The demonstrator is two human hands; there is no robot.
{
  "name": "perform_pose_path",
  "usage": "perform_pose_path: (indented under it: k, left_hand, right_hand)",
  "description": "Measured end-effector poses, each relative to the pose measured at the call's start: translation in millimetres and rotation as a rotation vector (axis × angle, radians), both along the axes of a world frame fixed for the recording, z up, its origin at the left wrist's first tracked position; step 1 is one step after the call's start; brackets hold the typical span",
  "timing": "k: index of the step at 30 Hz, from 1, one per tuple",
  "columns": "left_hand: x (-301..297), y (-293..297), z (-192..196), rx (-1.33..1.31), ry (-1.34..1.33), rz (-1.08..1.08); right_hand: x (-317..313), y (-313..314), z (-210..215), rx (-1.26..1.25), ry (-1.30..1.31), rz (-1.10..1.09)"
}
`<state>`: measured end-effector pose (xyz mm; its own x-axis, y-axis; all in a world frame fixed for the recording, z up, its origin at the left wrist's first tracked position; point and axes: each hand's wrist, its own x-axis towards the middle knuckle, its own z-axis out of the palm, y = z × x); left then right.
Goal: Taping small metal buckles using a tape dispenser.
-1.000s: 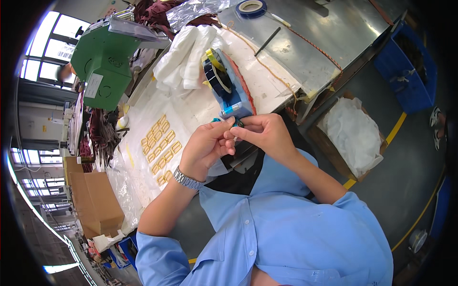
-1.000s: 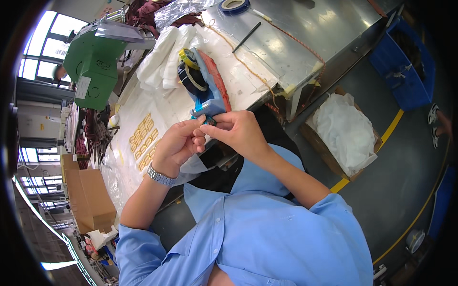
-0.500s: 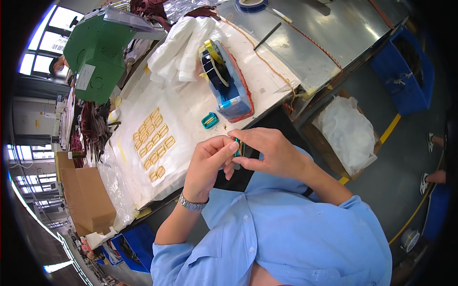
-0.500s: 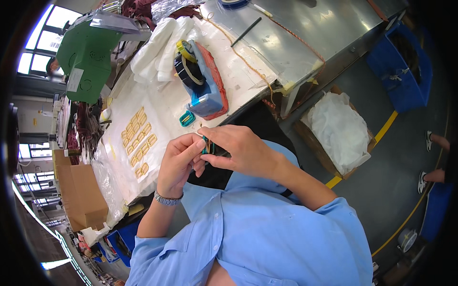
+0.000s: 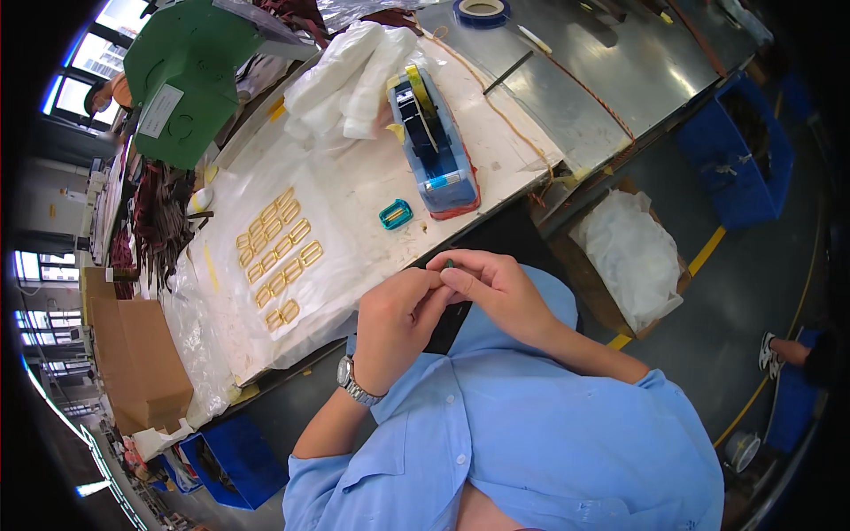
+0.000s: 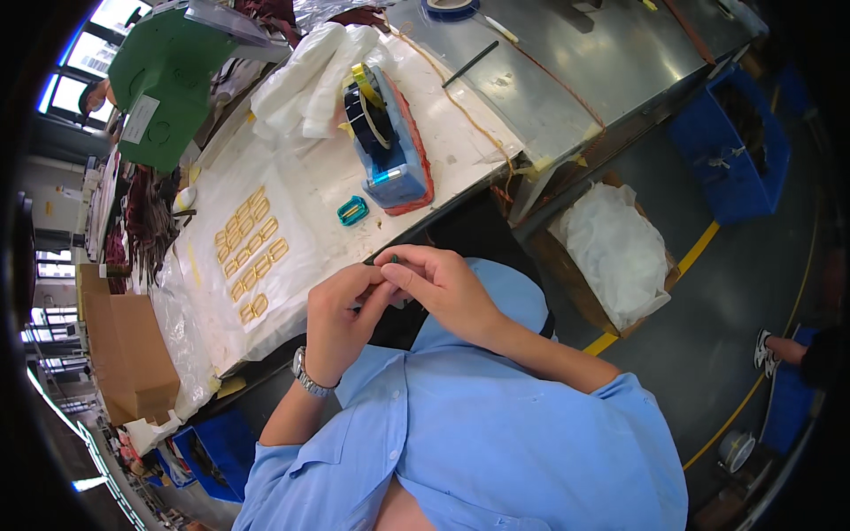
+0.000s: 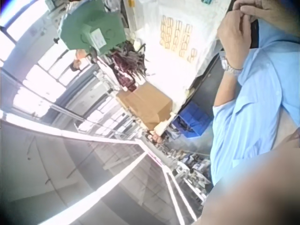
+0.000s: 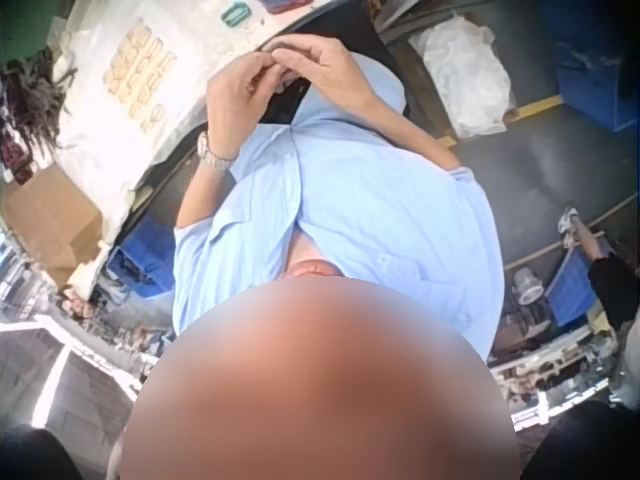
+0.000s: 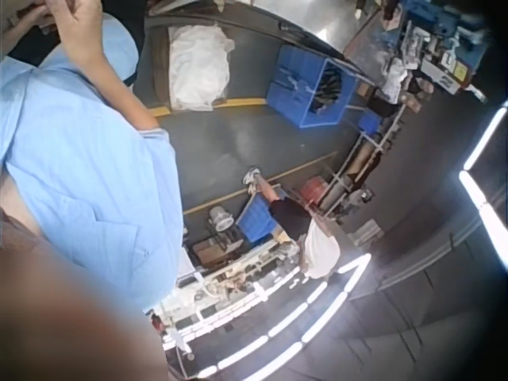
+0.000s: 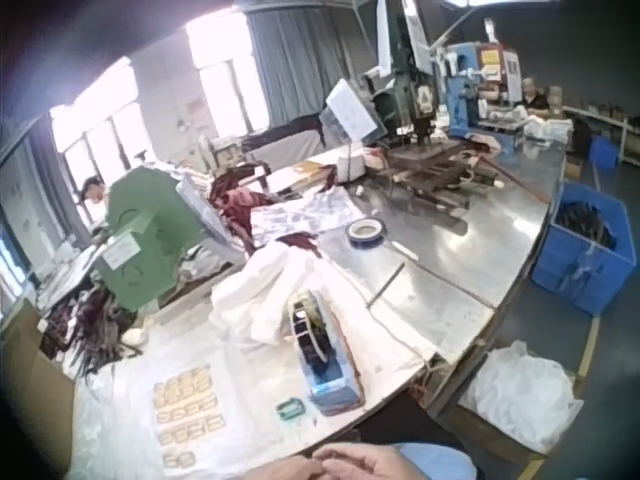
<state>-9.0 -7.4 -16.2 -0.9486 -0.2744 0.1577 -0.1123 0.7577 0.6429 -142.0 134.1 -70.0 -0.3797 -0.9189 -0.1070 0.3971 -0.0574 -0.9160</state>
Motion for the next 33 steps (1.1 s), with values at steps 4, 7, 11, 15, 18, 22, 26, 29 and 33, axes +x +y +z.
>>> perform_pose_path:
  k: [4, 7, 11, 15, 18, 22, 26, 29, 33]
  left_hand:
    - [-0.4, 10.8, -5.0, 0.394, 0.05, 0.26]
    - [1.1, 6.8, -4.9, 0.303, 0.05, 0.252]
    - [-1.3, 3.8, -2.5, 0.252, 0.075, 0.207]
    - [-3.3, -1.1, 0.3, 0.19, 0.105, 0.209]
    - [-9.3, -25.5, -2.7, -0.021, 0.138, 0.197]
    - [-30.4, -63.3, -5.9, -0.388, 0.079, 0.227]
    - [-42.5, -73.3, -10.2, -0.475, 0.025, 0.195]
    - [-47.4, -73.7, -12.0, -0.472, -0.012, 0.172]
    - [-51.7, -73.1, -14.1, -0.456, -0.059, 0.188]
  right_hand:
    - [8.2, -2.0, -6.7, -0.008, -0.034, -0.086]
    - [9.1, -3.0, -6.8, -0.001, -0.044, -0.092]
    - [6.0, -3.6, -1.5, -0.022, -0.093, -0.028]
    - [5.5, -6.9, 2.6, -0.035, -0.229, -0.01]
    - [9.8, -12.7, 4.2, -0.139, -0.414, -0.13]
    - [-1.2, -3.6, -8.2, -0.083, -0.251, -0.002]
    - [-7.8, 5.5, -8.6, 0.021, -0.241, 0.064]
    - [-9.7, 9.9, -3.9, 0.029, -0.221, 0.029]
    - [-19.7, 15.0, 10.5, 0.017, 0.078, -0.131]
